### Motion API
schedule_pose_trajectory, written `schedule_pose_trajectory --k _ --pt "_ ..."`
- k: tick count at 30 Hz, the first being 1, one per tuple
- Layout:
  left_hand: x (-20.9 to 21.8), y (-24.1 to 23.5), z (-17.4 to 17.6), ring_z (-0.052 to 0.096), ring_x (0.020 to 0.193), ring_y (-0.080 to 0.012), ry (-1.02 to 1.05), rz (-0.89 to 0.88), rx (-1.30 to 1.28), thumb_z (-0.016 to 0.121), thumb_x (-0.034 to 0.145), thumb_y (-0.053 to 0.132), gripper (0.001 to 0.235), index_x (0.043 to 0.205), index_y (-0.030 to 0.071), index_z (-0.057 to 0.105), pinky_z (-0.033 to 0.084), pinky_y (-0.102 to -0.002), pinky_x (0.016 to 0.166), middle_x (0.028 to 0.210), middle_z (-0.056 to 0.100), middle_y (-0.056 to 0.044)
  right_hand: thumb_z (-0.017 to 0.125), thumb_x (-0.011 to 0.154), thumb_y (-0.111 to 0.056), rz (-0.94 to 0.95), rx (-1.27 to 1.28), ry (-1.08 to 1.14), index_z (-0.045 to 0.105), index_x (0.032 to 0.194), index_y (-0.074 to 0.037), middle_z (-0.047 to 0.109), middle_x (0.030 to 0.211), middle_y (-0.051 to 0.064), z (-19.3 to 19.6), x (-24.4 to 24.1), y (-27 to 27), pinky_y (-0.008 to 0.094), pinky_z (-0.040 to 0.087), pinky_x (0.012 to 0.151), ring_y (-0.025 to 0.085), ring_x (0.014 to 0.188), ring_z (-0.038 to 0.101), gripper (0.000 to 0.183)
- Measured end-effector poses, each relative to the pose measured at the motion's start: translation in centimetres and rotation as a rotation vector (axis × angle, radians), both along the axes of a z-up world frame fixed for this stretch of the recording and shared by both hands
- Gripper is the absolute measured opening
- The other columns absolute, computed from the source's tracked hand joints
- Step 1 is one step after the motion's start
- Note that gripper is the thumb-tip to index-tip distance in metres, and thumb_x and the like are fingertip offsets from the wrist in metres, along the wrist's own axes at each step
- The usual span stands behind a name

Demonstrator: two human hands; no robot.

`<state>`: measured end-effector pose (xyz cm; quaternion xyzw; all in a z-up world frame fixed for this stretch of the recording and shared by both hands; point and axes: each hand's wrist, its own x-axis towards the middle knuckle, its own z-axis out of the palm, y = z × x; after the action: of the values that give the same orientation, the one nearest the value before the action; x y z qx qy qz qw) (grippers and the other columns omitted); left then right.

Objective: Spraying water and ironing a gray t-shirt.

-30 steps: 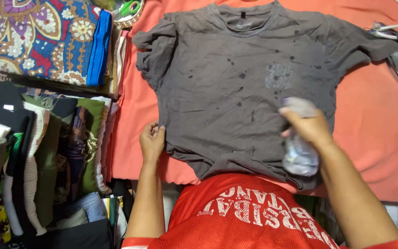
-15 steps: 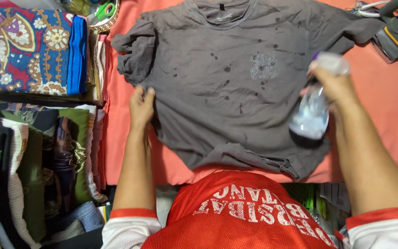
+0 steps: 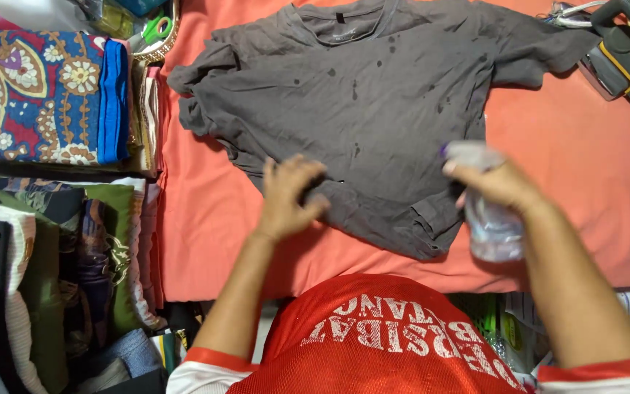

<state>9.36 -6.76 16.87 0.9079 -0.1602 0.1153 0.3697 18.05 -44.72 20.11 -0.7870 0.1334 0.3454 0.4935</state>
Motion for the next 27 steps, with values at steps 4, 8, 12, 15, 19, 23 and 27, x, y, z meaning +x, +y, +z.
schedule_pose_trajectory --k 4,8,12,15,19,23,27 --pt "-1.5 -2.4 -0.4 0.059 0.118 -0.0335 0.044 -0.134 0.063 0.081 0.067 0.021 0.057 0.121 0.010 0.069 0.019 -0.070 0.107 0.108 0.067 -0.007 0.077 0.080 -0.034 0.034 -0.003 0.016 0.067 0.134 -0.014 0.076 0.110 0.006 -2.1 -4.7 0.3 0.037 0.057 0.058 0.021 0.057 0.068 0.059" --pt "-2.0 -1.3 -0.8 0.066 0.100 -0.0287 0.309 -0.132 0.083 0.078 0.076 0.016 0.029 0.103 0.011 0.068 0.042 -0.050 0.101 0.096 0.070 -0.007 0.077 0.086 -0.039 0.117 -0.229 -0.102 0.072 0.129 -0.010 0.079 0.103 0.012 -3.3 -7.0 -3.4 0.036 0.058 0.068 0.018 0.073 0.073 0.052" --pt "-3.0 0.4 3.2 0.070 0.077 -0.0323 0.677 -0.204 0.095 0.074 0.077 0.020 0.018 0.090 0.008 0.070 0.052 -0.045 0.071 0.079 0.071 -0.009 0.076 0.086 -0.039 0.015 -0.289 -0.169 0.071 0.131 -0.010 0.078 0.111 0.010 0.0 -8.0 -6.7 0.038 0.057 0.073 0.017 0.081 0.072 0.054" --pt "-3.6 0.1 6.1 0.071 0.071 -0.0302 1.132 -0.225 0.295 0.083 0.079 0.052 0.045 0.077 0.008 0.074 0.054 -0.043 0.070 0.067 0.070 -0.012 0.075 0.086 -0.038 -0.023 -0.454 0.006 0.071 0.135 -0.013 0.080 0.103 0.014 1.5 -8.3 -8.1 0.039 0.057 0.070 0.021 0.070 0.073 0.055" --pt "-5.7 0.8 1.7 0.071 0.078 -0.0297 1.130 0.007 0.240 0.071 0.092 0.056 0.042 0.089 0.015 0.079 0.053 -0.041 0.075 0.076 0.073 -0.012 0.076 0.088 -0.037 0.016 -0.501 0.022 0.070 0.136 -0.013 0.080 0.095 0.016 1.4 -8.5 -7.4 0.037 0.057 0.068 0.023 0.067 0.074 0.053" --pt "-7.2 1.2 -0.8 0.066 0.093 -0.0335 0.575 0.445 0.268 0.083 0.079 0.035 0.030 0.093 0.009 0.073 0.051 -0.046 0.080 0.096 0.069 -0.011 0.077 0.082 -0.038 -0.013 -0.195 -0.059 0.070 0.129 -0.012 0.076 0.094 0.009 0.7 -8.4 -3.8 0.035 0.056 0.061 0.019 0.063 0.069 0.054" --pt "-8.1 0.5 0.9 0.052 0.108 -0.0404 0.401 0.648 0.299 0.087 0.061 0.016 0.038 0.096 0.011 0.073 0.044 -0.049 0.086 0.111 0.055 -0.018 0.077 0.079 -0.045 0.227 -0.185 -0.193 0.073 0.123 -0.016 0.077 0.089 0.012 1.6 -7.9 2.1 0.037 0.056 0.066 0.022 0.070 0.072 0.053"
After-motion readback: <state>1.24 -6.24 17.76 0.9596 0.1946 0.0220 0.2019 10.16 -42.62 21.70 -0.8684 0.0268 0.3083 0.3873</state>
